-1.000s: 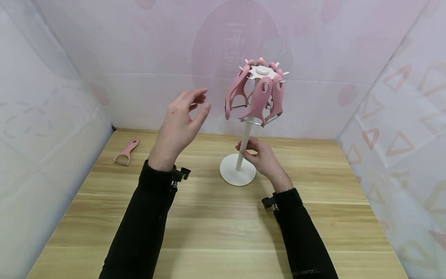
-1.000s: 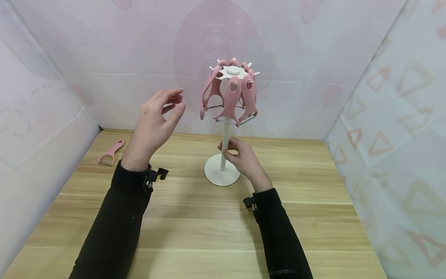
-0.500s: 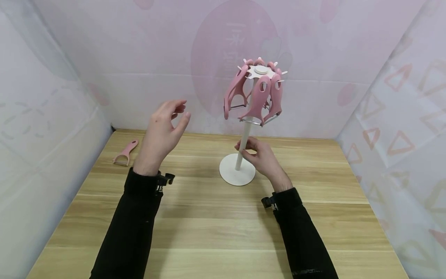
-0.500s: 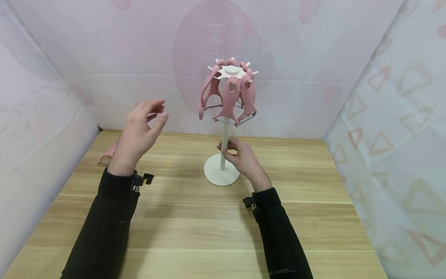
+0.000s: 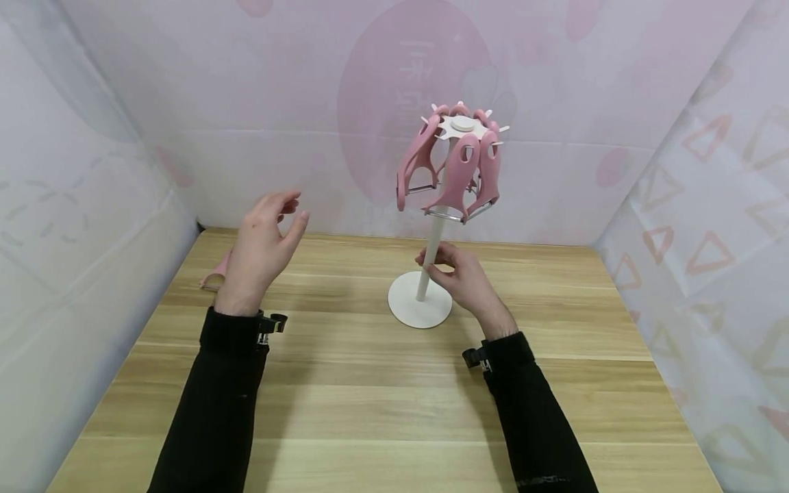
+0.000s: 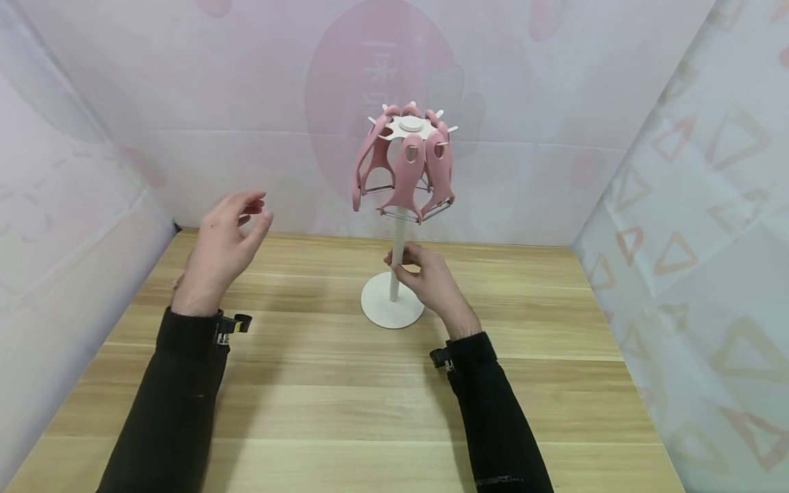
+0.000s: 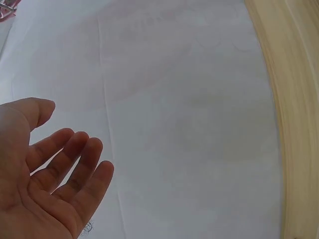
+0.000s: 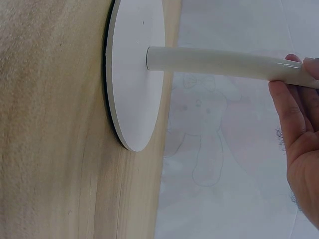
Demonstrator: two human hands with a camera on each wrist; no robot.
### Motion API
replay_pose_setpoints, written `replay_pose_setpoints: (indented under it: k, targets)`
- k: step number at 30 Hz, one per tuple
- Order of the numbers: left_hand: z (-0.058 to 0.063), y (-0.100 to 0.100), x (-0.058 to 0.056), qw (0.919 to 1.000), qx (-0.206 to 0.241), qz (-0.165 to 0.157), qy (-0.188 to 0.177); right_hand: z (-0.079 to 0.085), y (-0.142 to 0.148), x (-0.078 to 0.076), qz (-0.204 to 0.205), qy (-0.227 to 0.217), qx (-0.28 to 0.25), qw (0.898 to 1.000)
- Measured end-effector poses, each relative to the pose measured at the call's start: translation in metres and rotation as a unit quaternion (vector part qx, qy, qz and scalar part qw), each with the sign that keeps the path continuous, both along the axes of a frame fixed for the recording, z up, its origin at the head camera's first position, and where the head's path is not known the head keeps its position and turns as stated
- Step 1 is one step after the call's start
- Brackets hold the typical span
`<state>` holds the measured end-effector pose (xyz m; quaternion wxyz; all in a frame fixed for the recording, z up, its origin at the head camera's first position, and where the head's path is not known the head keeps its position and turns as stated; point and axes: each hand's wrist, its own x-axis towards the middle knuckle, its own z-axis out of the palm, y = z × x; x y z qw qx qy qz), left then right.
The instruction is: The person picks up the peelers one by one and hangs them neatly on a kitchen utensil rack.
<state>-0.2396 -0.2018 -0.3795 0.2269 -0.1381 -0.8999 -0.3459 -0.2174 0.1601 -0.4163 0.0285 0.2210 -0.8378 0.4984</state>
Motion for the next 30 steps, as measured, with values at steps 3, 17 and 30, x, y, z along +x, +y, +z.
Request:
replay_pose_setpoints:
  k: [3,17,30]
  targets:
    - [-0.005,-0.007,0.0,0.9998,-0.01,0.015,-0.007,0.0,0.0,0.0,-0.003,-0.003,-0.001,1.0]
    - [-0.024,-0.038,0.0,0.9953,-0.03,0.066,-0.065,-0.001,-0.001,0.001,0.0,0.001,-0.005,1.0]
    - [-0.039,-0.064,-0.001,0.9897,-0.037,0.095,-0.1,0.0,0.0,0.003,-0.004,0.001,-0.004,1.0]
